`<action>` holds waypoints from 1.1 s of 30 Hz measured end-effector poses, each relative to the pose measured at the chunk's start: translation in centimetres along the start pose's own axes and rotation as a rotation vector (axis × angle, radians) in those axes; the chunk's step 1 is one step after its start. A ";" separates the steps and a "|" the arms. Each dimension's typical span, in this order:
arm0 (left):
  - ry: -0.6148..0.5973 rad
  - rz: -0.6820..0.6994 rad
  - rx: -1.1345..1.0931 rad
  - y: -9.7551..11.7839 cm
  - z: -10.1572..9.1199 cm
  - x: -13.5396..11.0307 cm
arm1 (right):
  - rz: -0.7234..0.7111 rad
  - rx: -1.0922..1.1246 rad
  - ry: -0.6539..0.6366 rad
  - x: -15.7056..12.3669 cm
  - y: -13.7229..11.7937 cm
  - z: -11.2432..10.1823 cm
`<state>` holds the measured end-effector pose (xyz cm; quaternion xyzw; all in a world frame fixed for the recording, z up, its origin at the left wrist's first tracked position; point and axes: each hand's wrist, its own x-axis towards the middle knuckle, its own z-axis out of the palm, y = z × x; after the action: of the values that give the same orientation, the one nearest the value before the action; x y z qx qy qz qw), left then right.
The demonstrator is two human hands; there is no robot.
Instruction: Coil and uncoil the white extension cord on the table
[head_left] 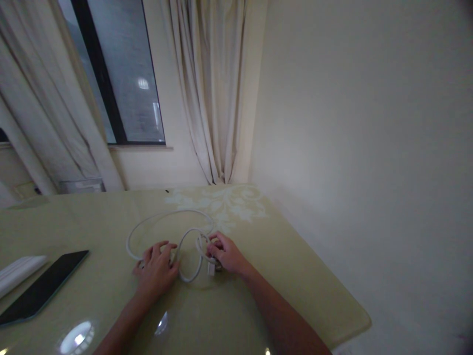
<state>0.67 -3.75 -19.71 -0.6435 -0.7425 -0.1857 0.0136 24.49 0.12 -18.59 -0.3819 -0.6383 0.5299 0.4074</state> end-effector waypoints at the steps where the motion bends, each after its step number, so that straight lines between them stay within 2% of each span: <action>1: -0.002 0.001 0.004 0.0 -0.1 0.0 | 0.014 0.023 -0.006 0.0 0.0 -0.1; 4: -0.036 0.008 0.012 0.3 -0.4 -0.1 | 0.059 0.063 -0.038 0.0 0.1 -0.5; 8: -0.073 0.025 0.014 0.6 -0.7 -0.1 | 0.066 -0.006 -0.116 0.1 0.5 -1.3; 13: -0.065 0.022 0.005 0.7 -0.6 -0.1 | 0.062 -0.025 -0.199 -0.1 0.7 -2.0; 18: -0.025 0.013 0.028 0.9 -0.3 -0.1 | 0.083 -0.048 -0.312 -0.7 -0.2 -2.6; 23: -0.004 0.025 0.038 0.7 0.0 -0.3 | 0.076 -0.077 -0.307 -1.0 -0.7 -2.6; 28: 0.141 0.078 0.011 1.0 0.1 -0.3 | 0.056 -0.084 -0.224 -0.9 -0.5 -2.1; 31: 0.223 0.149 -0.180 2.0 -0.2 -0.5 | 0.029 -0.089 -0.146 -0.7 -0.1 -1.6; 33: 0.178 0.278 -0.372 2.9 -0.4 -1.0 | 0.025 -0.039 -0.116 -0.6 0.2 -1.0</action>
<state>3.56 -4.54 -18.82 -0.7121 -0.5957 -0.3713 -0.0141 25.68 0.00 -18.74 -0.3665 -0.6661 0.5436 0.3557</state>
